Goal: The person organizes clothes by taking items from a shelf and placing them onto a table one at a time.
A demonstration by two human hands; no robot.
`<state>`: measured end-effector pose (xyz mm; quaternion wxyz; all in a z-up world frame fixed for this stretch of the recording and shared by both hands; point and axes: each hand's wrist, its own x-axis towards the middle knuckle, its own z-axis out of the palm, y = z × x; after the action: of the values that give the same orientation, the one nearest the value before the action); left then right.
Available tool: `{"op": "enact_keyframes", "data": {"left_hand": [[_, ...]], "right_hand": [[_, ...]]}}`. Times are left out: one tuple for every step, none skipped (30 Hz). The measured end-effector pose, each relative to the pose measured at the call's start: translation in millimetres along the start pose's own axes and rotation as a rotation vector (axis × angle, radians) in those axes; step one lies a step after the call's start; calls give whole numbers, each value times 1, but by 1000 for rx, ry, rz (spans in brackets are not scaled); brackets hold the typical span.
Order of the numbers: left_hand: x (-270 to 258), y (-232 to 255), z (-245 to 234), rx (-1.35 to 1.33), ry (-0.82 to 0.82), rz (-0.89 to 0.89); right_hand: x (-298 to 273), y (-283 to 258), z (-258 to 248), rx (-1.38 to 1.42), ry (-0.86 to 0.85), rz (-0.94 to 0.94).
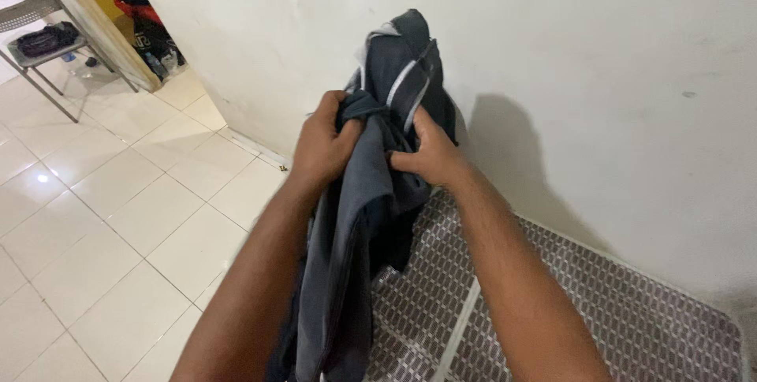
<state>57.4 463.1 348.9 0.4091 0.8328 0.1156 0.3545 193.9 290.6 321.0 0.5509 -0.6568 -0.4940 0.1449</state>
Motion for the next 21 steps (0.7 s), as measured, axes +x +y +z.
{"op": "enact_keyframes", "data": {"left_hand": [[6,-11,6,-6,7,15],[11,-25,14,63,-3,-11],[14,-42,24,131,-13,-37],[16,-60,35,198,-23,-65],[16,-79,47,193,-33,-131],[10,-98,58,187,-46,-199],[2,-116,66,182,-58,-266],[-6,-131,72,180,-153,-346],[-16,-143,76,178,-249,-424],[-27,-154,79,210,-313,-432],[-36,-162,80,242,-376,-439],[-42,-169,82,322,-446,-433],[-48,-174,83,402,-516,-427],[-55,-180,84,484,-589,-422],[-60,-185,86,538,-625,-407],[-64,-190,88,591,-660,-386],[-69,-195,89,644,-694,-364],[-73,-202,90,621,-675,-387],[-76,-207,89,598,-656,-409],[-78,-212,88,577,-636,-433],[-78,-215,86,532,-631,-456]], "right_hand": [[5,7,1,-77,29,24],[8,17,0,-159,64,53],[12,30,2,-271,92,142],[15,46,4,-384,118,234],[18,64,6,-497,143,326],[18,83,9,-636,102,428],[15,103,13,-775,59,529],[13,122,14,-920,23,627],[8,139,16,-858,16,595],[-1,154,20,-797,3,567],[-5,167,24,-735,-8,538],[-3,175,27,-763,-3,584],[0,179,31,-792,2,631],[2,180,37,-815,4,679],[5,179,41,-805,10,740],[9,176,43,-796,20,799],[13,173,46,-788,31,858],[17,172,48,-820,68,828],[20,172,50,-853,105,796],[23,176,52,-884,140,763],[26,182,52,-853,225,624]]}}
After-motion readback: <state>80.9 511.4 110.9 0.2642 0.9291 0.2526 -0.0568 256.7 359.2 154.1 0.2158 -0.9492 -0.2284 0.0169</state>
